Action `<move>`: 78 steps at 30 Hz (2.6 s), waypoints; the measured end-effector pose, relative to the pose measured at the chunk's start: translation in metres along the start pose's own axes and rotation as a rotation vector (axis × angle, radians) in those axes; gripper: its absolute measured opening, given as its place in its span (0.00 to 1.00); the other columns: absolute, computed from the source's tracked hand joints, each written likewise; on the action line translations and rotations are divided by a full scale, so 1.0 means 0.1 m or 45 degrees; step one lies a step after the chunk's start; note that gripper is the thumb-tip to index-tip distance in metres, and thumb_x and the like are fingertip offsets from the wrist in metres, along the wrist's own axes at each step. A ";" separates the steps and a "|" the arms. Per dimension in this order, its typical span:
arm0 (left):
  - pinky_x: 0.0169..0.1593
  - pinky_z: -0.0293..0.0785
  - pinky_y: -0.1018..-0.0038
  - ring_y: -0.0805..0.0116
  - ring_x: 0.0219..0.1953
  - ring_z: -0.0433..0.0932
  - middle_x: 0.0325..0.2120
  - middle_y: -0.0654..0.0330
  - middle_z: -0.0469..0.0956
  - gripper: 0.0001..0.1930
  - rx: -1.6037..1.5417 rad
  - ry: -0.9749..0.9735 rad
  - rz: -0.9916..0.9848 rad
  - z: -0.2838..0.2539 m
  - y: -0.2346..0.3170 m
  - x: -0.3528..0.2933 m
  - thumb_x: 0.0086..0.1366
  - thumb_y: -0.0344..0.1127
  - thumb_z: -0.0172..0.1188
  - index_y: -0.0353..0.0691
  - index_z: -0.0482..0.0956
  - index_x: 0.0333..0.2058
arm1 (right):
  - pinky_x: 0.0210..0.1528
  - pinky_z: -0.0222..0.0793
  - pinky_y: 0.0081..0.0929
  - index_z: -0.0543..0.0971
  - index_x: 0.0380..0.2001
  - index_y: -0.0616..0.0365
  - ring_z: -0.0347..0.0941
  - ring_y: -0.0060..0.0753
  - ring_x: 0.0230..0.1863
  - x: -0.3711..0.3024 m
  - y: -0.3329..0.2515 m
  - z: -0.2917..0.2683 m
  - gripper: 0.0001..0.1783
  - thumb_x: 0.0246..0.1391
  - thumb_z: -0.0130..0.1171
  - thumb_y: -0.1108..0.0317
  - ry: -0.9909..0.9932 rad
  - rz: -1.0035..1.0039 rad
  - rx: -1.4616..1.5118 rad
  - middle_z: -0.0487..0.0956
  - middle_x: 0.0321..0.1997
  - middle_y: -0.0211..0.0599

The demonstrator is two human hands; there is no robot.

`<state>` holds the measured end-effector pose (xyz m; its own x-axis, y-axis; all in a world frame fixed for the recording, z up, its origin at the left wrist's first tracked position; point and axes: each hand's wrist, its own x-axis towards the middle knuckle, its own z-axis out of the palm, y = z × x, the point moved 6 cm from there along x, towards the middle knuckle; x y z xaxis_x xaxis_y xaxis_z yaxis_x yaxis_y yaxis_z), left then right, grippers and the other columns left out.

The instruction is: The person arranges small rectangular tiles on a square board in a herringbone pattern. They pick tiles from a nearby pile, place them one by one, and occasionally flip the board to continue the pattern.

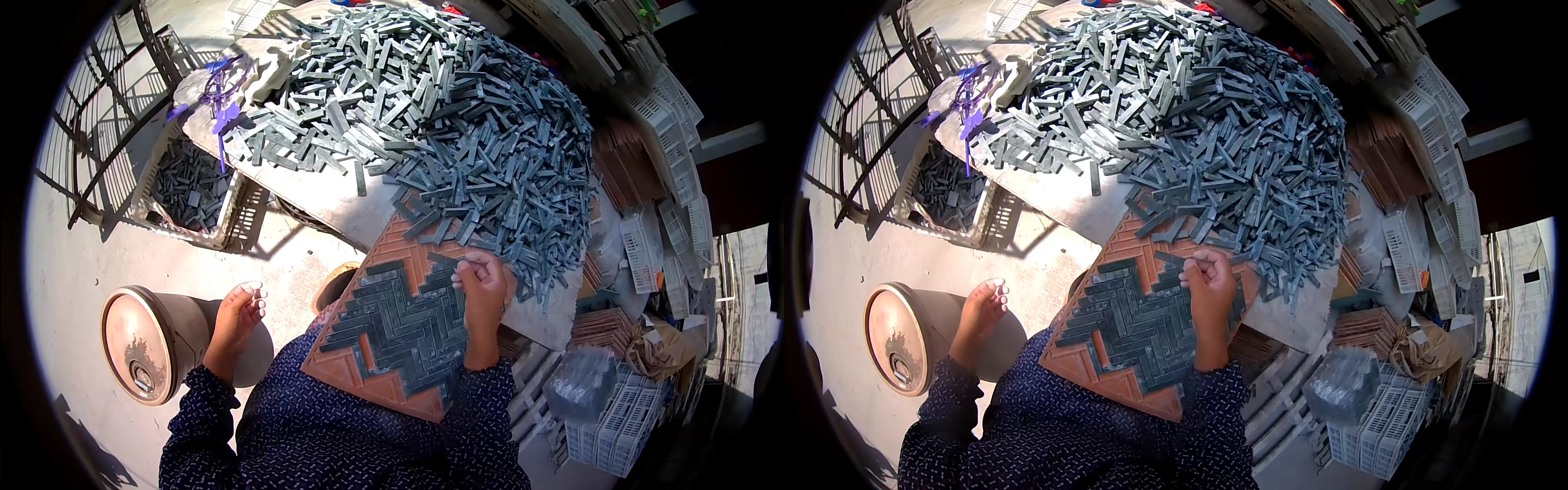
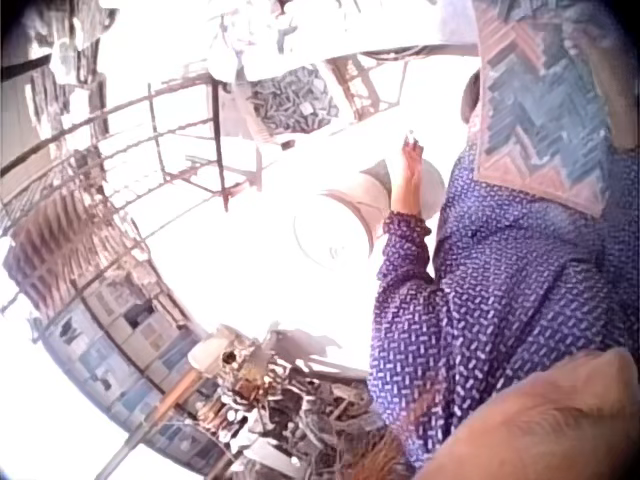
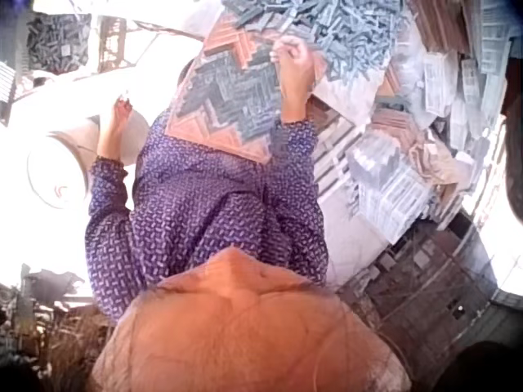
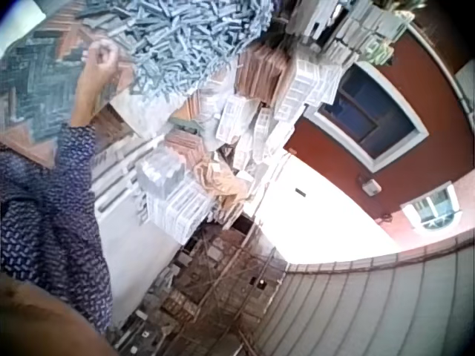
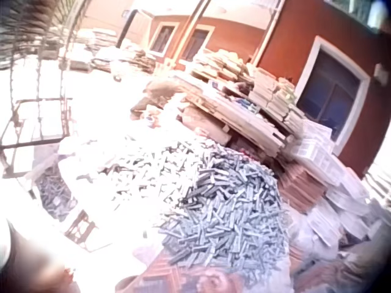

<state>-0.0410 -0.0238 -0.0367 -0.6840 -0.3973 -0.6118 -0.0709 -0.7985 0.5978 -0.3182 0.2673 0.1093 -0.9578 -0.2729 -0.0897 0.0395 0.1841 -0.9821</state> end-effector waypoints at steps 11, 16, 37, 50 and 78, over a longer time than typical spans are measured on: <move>0.38 0.70 0.81 0.78 0.31 0.72 0.31 0.63 0.76 0.07 0.206 -0.207 0.096 1.01 -0.02 -0.02 0.64 0.31 0.51 0.38 0.74 0.39 | 0.26 0.71 0.27 0.75 0.30 0.61 0.76 0.36 0.25 -1.72 0.34 0.50 0.12 0.46 0.66 0.68 -0.198 -0.270 -0.755 0.76 0.26 0.42; 0.38 0.69 0.81 0.78 0.31 0.72 0.31 0.62 0.77 0.07 0.363 -0.280 0.219 1.18 -0.03 -0.19 0.64 0.29 0.51 0.35 0.74 0.39 | 0.23 0.68 0.31 0.73 0.27 0.57 0.73 0.41 0.24 -1.69 0.28 0.58 0.13 0.43 0.67 0.66 -0.240 -0.453 -0.929 0.74 0.25 0.39; 0.34 0.72 0.78 0.72 0.31 0.77 0.29 0.58 0.78 0.05 1.408 -0.563 0.693 1.70 -0.26 -0.49 0.58 0.23 0.57 0.35 0.78 0.34 | 0.23 0.68 0.34 0.69 0.23 0.54 0.71 0.40 0.25 -1.61 0.35 0.73 0.08 0.46 0.59 0.68 -0.158 -0.598 -1.054 0.71 0.23 0.36; 0.30 0.71 0.67 0.57 0.27 0.75 0.27 0.54 0.74 0.06 1.607 -0.458 1.319 2.69 0.16 0.14 0.54 0.25 0.59 0.36 0.74 0.31 | 0.24 0.66 0.33 0.71 0.27 0.58 0.73 0.41 0.24 -1.64 0.14 0.42 0.08 0.47 0.61 0.71 -0.195 -0.385 -0.494 0.74 0.25 0.39; 0.33 0.73 0.69 0.60 0.28 0.77 0.26 0.54 0.74 0.09 1.865 -0.431 1.174 2.46 0.13 0.25 0.50 0.23 0.60 0.35 0.75 0.33 | 0.26 0.70 0.25 0.78 0.30 0.61 0.76 0.33 0.24 -1.82 0.31 -0.31 0.07 0.47 0.63 0.71 0.010 -0.266 -0.459 0.79 0.27 0.41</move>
<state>-0.2374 0.0670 0.0835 -0.9666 -0.1890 0.1734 -0.0133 0.7121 0.7020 -0.1516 0.3521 0.1001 -0.9370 -0.3323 0.1081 -0.2568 0.4450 -0.8579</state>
